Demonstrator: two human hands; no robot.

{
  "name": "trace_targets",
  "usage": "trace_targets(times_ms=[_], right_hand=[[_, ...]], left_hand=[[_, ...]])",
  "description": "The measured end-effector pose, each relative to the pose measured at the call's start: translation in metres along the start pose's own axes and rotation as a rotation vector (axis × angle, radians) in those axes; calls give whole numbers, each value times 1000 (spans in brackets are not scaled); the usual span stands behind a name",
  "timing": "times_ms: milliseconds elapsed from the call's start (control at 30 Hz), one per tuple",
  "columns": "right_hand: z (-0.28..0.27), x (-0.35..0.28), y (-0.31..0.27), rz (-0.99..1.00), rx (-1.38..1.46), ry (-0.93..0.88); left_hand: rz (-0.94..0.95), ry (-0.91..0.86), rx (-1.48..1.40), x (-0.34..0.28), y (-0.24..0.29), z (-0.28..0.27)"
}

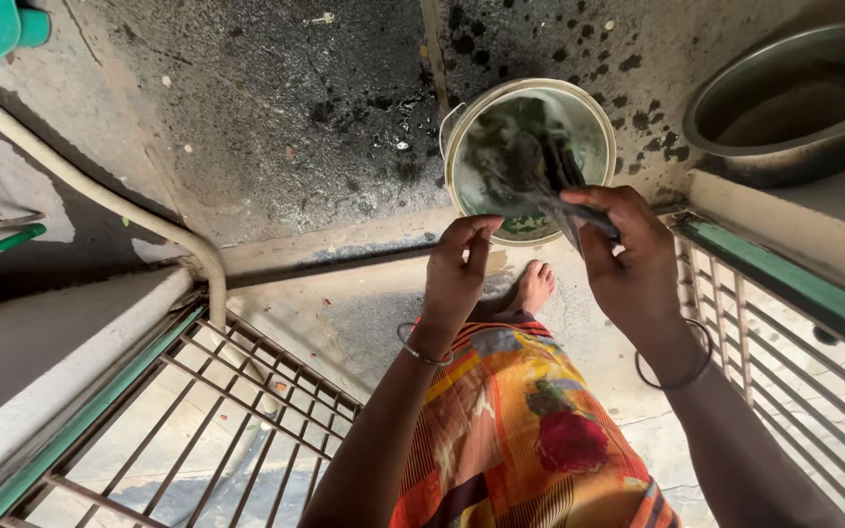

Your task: The person washes a cloth in a bucket of soapy water and wipes down the metal bars and surfaces of a gate.

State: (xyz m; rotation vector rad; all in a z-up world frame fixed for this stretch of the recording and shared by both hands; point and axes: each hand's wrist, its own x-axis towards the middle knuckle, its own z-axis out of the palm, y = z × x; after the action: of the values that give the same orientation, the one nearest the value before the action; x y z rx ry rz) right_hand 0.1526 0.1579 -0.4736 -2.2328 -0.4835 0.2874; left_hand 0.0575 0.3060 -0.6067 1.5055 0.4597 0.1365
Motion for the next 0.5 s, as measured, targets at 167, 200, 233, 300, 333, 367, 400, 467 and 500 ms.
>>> trace_targets(times_ms=[167,200,233,300,333,367,400,467,500], right_hand=[[45,27,67,-78,-54,-41],[69,36,97,7,-92,-27],[92,47,130,143,-137,-49],[136,62,192,169,-227,-23],[155,69,220,52,-274,24],[173,79,243,58,-272,17],[186,90,261,136,-260,-16],[191,92,272,215,-250,-50],[184,90,266,271,-124,-33]], left_hand=[[-55,36,-73,1,-7,1],[-52,29,-96,2,-11,1],[-49,22,-120,4,-16,1],[-151,7,-62,6,-25,4],[-239,-4,-9,8,-31,5],[-249,-3,-7,10,-37,6],[-158,1,-64,12,-42,8],[-68,4,-121,12,-47,9],[-83,-10,-104,11,-47,8]])
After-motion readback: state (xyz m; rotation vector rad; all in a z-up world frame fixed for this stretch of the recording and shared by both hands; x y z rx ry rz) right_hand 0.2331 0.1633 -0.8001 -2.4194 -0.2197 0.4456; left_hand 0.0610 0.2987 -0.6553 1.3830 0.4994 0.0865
